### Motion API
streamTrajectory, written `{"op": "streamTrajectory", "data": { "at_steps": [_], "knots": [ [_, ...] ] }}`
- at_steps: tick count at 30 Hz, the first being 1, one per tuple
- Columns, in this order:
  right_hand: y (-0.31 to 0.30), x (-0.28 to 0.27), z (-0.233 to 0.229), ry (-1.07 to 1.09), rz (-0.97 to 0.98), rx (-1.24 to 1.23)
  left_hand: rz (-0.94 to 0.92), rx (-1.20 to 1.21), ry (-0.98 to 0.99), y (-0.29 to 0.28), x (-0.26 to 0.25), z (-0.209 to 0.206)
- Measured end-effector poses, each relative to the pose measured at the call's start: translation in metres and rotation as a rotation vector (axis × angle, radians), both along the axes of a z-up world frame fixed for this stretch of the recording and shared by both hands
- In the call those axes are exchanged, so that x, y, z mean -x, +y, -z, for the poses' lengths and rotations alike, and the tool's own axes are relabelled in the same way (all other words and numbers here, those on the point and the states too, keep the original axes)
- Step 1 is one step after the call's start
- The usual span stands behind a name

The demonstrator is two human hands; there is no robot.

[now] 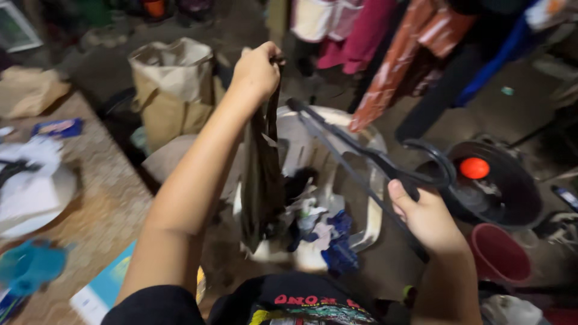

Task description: The person picks up various garments from a pile on a chair, places them on hangers, and hangs them on a nearby rack. The items include a patterned shirt, a dark t-shirt, a blue graphic shirt, and a brown cloth.

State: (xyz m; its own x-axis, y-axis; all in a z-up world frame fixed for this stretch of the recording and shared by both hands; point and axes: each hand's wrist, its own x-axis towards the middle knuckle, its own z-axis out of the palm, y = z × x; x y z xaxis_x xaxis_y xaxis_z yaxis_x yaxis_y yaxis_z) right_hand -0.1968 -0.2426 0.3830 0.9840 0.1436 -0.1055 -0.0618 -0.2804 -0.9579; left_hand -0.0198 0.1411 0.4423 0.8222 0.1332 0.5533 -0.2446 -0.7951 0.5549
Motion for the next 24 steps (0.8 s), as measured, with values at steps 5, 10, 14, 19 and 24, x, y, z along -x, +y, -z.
{"op": "streamTrajectory", "data": {
  "at_steps": [5,10,14,19,24],
  "knots": [
    [0.016,-0.021,-0.013,-0.016,-0.077,-0.218,0.103,-0.206,-0.18,-0.077,0.009,-0.034],
    [0.081,-0.06,-0.04,-0.121,-0.043,-0.341,0.199,-0.225,-0.476,-0.116,0.039,-0.051],
    [0.093,-0.067,-0.058,-0.117,-0.033,-0.476,0.186,-0.227,-0.585,-0.105,0.055,-0.038],
    [0.079,-0.075,-0.091,-0.13,0.009,-0.658,0.046,-0.572,-0.657,-0.085,0.061,0.01],
    [0.056,-0.107,-0.134,-0.204,-0.044,-0.763,0.015,-0.821,-0.492,-0.056,0.069,0.076]
  ]
}}
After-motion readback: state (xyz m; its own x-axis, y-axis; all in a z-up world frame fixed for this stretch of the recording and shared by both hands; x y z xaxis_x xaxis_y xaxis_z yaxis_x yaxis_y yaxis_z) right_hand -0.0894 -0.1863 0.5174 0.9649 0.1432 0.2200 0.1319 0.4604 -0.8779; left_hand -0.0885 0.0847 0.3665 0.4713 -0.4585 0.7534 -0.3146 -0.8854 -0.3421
